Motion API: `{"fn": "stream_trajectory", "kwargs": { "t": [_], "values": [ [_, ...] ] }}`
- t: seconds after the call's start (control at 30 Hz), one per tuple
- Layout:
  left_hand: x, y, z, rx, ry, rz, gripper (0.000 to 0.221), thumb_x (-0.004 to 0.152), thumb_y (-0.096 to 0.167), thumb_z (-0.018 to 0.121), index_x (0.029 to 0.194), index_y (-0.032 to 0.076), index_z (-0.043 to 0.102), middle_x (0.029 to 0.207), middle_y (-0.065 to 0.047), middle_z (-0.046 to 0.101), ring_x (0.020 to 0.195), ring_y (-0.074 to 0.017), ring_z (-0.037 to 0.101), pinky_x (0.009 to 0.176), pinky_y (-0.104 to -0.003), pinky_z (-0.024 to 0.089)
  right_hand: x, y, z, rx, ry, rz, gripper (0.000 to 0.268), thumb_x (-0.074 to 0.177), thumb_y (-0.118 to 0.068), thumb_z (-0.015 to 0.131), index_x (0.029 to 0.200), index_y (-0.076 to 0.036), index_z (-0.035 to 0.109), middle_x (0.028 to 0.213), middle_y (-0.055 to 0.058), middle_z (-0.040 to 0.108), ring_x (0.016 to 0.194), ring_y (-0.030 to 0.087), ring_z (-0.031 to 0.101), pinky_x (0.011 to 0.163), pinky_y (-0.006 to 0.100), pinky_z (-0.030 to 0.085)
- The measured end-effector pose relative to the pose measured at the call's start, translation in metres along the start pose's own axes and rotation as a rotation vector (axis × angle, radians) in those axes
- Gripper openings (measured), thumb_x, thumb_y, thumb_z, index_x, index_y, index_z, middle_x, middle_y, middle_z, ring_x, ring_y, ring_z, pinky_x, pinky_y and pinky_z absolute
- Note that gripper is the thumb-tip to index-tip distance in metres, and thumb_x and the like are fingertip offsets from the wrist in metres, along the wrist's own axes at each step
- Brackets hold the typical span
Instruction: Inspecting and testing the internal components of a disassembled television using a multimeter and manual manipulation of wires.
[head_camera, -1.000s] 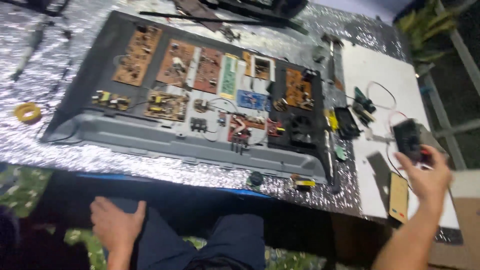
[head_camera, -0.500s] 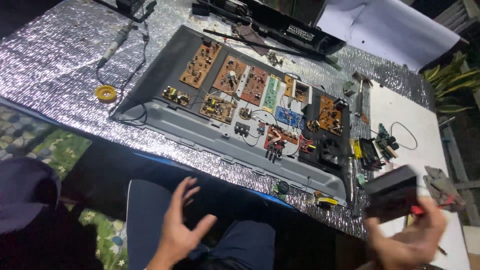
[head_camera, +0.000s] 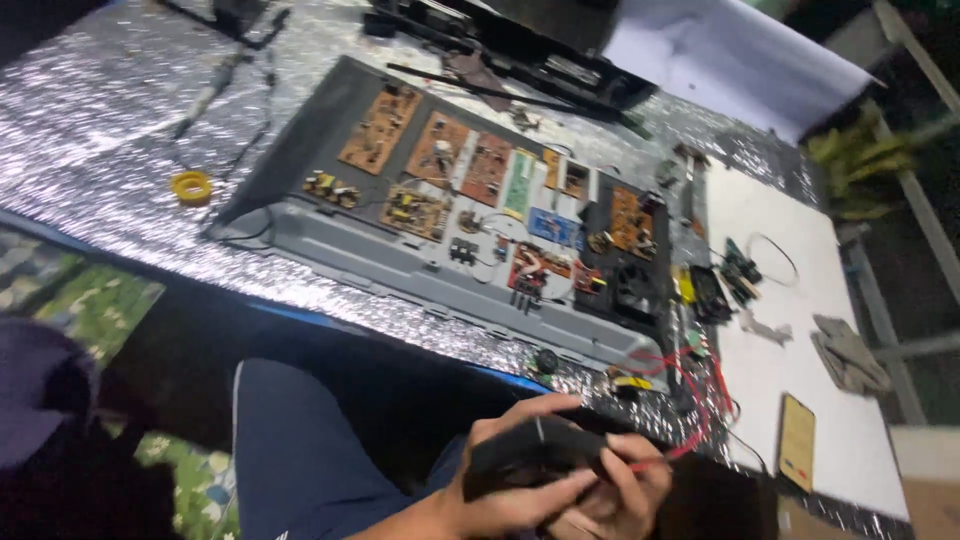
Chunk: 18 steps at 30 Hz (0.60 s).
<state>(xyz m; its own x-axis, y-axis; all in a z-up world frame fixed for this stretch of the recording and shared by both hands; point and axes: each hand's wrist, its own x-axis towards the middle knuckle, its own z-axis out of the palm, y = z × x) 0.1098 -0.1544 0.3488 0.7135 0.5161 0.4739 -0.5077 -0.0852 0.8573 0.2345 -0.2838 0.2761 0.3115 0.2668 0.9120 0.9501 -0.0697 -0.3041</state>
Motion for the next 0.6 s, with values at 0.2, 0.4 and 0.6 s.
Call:
{"fn": "stream_trajectory", "kwargs": {
  "t": [0.2,0.4,0.6],
  "values": [
    [-0.011,-0.017,0.008,-0.068,0.072,-0.169,0.035,0.083,0.013,0.084,0.115,0.003,0.075,0.109,-0.006,0.081,0.093,-0.0050,0.073,0.089,-0.020,0.060,0.019,-0.013,-0.009,0.366,-0.208,0.219,0.061,0.089,-0.021,0.076,0.140,-0.013,0.044,0.119,0.026,0.056,0.108,0.028,0.062,0.093,0.038,0.061],
    [-0.026,-0.034,-0.015,0.035,0.229,-0.370,0.041,0.069,0.007,0.089,0.109,0.006,0.081,0.090,-0.003,0.087,0.074,-0.0062,0.078,0.076,-0.022,0.063,0.036,-0.002,-0.031,0.333,-0.576,0.401,0.077,0.069,-0.025,0.098,0.132,-0.008,0.058,0.102,0.011,0.073,0.091,0.018,0.072,0.087,0.029,0.057],
    [-0.060,-0.044,-0.056,0.164,0.308,-0.341,0.032,0.069,0.007,0.081,0.101,0.004,0.079,0.098,-0.006,0.084,0.083,-0.0145,0.078,0.084,-0.026,0.060,0.043,0.038,-0.054,-0.206,-0.369,0.534,0.024,0.079,0.002,0.064,0.089,-0.016,0.078,0.085,-0.005,0.079,0.074,0.004,0.070,0.072,0.021,0.054]
  ]
}}
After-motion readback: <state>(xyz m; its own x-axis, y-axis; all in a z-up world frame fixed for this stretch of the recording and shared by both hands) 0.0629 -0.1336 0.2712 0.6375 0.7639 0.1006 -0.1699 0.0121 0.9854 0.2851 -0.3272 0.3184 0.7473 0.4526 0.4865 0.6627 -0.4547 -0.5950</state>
